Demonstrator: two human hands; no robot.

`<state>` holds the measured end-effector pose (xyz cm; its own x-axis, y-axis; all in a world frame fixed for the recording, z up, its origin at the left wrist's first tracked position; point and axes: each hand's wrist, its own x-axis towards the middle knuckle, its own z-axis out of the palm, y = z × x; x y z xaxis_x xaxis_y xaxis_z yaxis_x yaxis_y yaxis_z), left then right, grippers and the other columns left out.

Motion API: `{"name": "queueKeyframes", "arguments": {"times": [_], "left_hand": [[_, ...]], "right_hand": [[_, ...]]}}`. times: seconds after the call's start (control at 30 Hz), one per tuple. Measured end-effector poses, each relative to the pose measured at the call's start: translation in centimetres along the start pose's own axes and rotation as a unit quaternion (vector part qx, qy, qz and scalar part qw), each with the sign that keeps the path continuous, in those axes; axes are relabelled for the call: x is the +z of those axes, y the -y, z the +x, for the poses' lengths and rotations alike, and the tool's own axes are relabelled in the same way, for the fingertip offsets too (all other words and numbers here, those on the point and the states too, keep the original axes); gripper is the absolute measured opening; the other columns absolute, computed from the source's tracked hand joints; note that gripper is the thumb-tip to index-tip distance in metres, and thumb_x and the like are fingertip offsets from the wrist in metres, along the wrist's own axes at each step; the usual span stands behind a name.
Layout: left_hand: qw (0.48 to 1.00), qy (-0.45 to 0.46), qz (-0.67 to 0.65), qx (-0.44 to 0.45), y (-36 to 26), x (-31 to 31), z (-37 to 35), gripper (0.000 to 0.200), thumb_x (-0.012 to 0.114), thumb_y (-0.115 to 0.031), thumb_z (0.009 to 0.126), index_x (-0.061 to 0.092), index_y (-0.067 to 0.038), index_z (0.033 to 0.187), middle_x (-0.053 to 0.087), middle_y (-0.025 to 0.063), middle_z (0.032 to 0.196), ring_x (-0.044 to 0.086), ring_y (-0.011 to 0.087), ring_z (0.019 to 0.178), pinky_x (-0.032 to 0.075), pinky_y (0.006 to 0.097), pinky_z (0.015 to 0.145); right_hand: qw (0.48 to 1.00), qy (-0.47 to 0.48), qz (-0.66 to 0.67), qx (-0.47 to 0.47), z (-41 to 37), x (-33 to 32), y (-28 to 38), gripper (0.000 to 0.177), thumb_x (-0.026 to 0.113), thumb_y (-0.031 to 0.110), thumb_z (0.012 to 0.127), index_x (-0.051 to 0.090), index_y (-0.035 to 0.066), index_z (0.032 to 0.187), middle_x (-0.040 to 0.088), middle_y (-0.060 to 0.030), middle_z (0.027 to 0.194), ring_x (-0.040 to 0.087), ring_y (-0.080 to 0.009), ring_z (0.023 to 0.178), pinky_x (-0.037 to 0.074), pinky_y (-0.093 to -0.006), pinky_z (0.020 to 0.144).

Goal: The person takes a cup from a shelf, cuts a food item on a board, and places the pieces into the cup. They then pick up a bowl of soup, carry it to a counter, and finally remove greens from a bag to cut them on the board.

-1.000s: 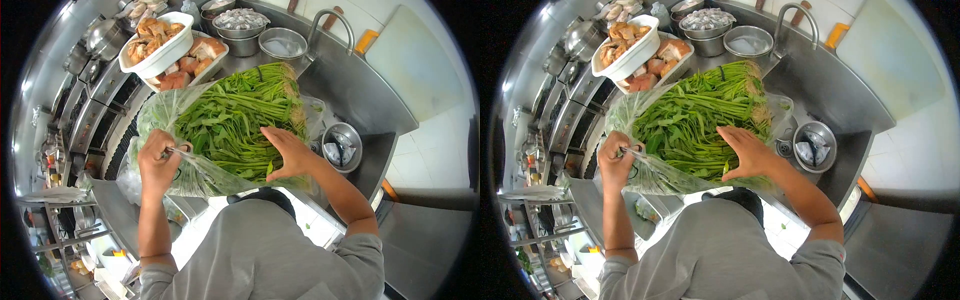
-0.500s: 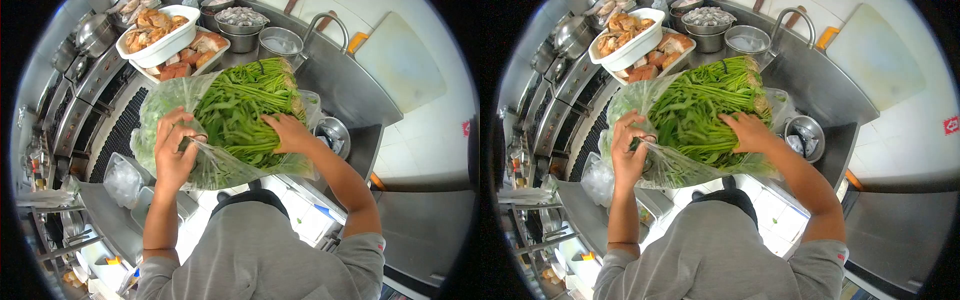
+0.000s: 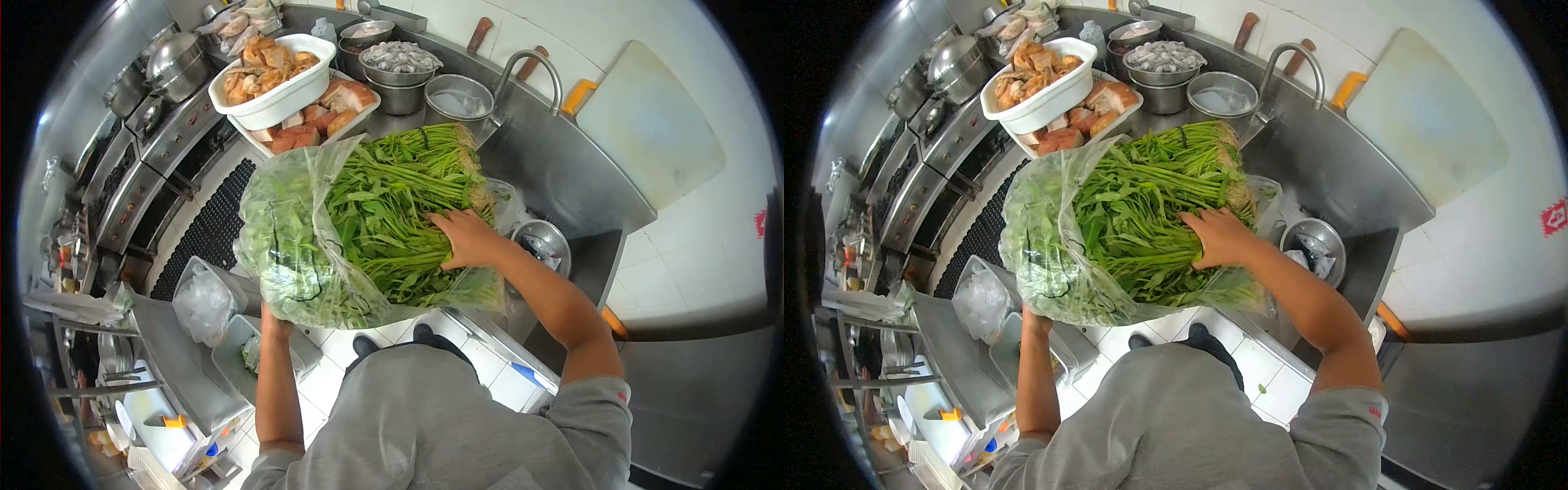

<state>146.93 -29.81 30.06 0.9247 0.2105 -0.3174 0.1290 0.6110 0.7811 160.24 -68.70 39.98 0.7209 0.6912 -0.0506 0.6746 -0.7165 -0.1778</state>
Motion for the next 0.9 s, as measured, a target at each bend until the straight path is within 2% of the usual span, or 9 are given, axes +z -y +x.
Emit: {"name": "queueKeyframes", "arguments": {"times": [0.1, 0.2, 0.3, 0.4, 0.57, 0.73, 0.8, 0.87, 0.9], "left_hand": [[0.998, 0.016, -0.055, 0.014, 0.0, 4.6, -0.7, 0.052, 0.042, -0.038, 0.094, 0.037, -0.005, 0.134, 0.048, 0.0105, 0.131, 0.05, 0.0261, 0.117, 0.043, 0.0428, 0.096], [0.992, 0.042, -0.111, 0.045, -0.6, 9.1, -0.8, 0.054, 0.042, -0.042, 0.093, 0.039, -0.005, 0.133, 0.049, 0.0107, 0.13, 0.051, 0.0272, 0.115, 0.044, 0.042, 0.095], [0.994, -0.046, -0.064, 0.074, 1.0, 9.1, 0.4, 0.056, 0.041, -0.044, 0.094, 0.038, -0.005, 0.134, 0.048, 0.0107, 0.131, 0.051, 0.0275, 0.116, 0.045, 0.0419, 0.094], [0.989, -0.073, -0.102, 0.08, 1.8, 9.0, -0.1, 0.053, 0.041, -0.04, 0.095, 0.039, -0.005, 0.133, 0.05, 0.0107, 0.129, 0.051, 0.027, 0.115, 0.045, 0.0413, 0.094], [0.971, -0.144, 0.074, 0.175, 2.3, 6.2, -2.3, 0.056, 0.043, -0.038, 0.095, 0.024, -0.015, 0.142, 0.035, 0.01, 0.14, 0.042, 0.0272, 0.124, 0.039, 0.0396, 0.099], [0.962, -0.218, 0.078, 0.147, 1.6, 6.6, -5.3, 0.064, 0.044, -0.048, 0.092, 0.025, -0.014, 0.143, 0.029, 0.0106, 0.144, 0.03, 0.0275, 0.132, 0.028, 0.0419, 0.105], [0.88, -0.306, 0.268, 0.248, 0.6, 9.9, -7.3, 0.062, 0.042, -0.046, 0.093, 0.027, -0.011, 0.142, 0.026, 0.0122, 0.146, 0.029, 0.0276, 0.133, 0.024, 0.0425, 0.107], [0.836, -0.274, 0.344, 0.328, -0.8, 11.5, -8.1, 0.059, 0.048, -0.04, 0.093, 0.032, -0.007, 0.139, 0.025, 0.0145, 0.147, 0.024, 0.0284, 0.136, 0.017, 0.0453, 0.109], [0.75, -0.244, 0.442, 0.426, -1.8, 13.9, -8.6, 0.06, 0.053, -0.035, 0.09, 0.032, -0.006, 0.138, 0.027, 0.0156, 0.146, 0.022, 0.0299, 0.136, 0.016, 0.0467, 0.109]], "right_hand": [[0.981, 0.053, 0.179, 0.044, 1.3, -2.4, -2.6, 0.066, 0.074, 0.029, 0.062, 0.052, 0.002, 0.118, 0.064, -0.0179, 0.099, 0.061, -0.0316, 0.092, 0.046, -0.0394, 0.084], [0.966, -0.017, 0.256, 0.012, 3.2, -5.6, -6.0, 0.064, 0.075, 0.026, 0.062, 0.052, 0.002, 0.116, 0.063, -0.0181, 0.1, 0.061, -0.0306, 0.092, 0.047, -0.0382, 0.081], [0.968, 0.071, 0.24, 0.027, 4.0, -10.7, -6.0, 0.065, 0.076, 0.027, 0.063, 0.051, 0.002, 0.117, 0.063, -0.0177, 0.102, 0.061, -0.0298, 0.095, 0.046, -0.0376, 0.083], [0.972, 0.032, 0.228, -0.043, 3.8, -5.7, -7.7, 0.067, 0.078, 0.03, 0.063, 0.05, 0.002, 0.117, 0.06, -0.0199, 0.108, 0.059, -0.0303, 0.099, 0.045, -0.0378, 0.086], [0.983, 0.048, 0.175, 0.024, 0.6, -1.5, -5.9, 0.082, 0.08, 0.033, 0.062, 0.041, 0.009, 0.131, 0.041, -0.0202, 0.134, 0.037, -0.0389, 0.124, 0.032, -0.0441, 0.103], [0.968, -0.199, 0.14, -0.068, -3.3, 0.7, -6.6, 0.095, 0.08, 0.044, 0.062, 0.029, 0.019, 0.139, 0.011, -0.0135, 0.148, 0.02, -0.036, 0.135, 0.024, -0.0495, 0.109], [0.961, -0.211, 0.171, -0.059, -5.0, 1.4, -7.9, 0.102, 0.079, 0.045, 0.064, 0.02, 0.02, 0.143, 0.006, -0.0132, 0.15, 0.013, -0.0351, 0.137, 0.022, -0.0499, 0.11], [0.964, -0.217, 0.149, -0.03, -5.9, 3.0, -9.1, 0.109, 0.08, 0.045, 0.063, 0.013, 0.02, 0.145, 0.004, -0.0131, 0.151, 0.011, -0.0351, 0.138, 0.021, -0.0495, 0.11], [0.964, -0.219, 0.15, -0.027, -5.9, 3.6, -9.3, 0.109, 0.08, 0.045, 0.063, 0.013, 0.02, 0.145, 0.004, -0.0131, 0.151, 0.011, -0.0351, 0.138, 0.021, -0.0495, 0.11]]}}
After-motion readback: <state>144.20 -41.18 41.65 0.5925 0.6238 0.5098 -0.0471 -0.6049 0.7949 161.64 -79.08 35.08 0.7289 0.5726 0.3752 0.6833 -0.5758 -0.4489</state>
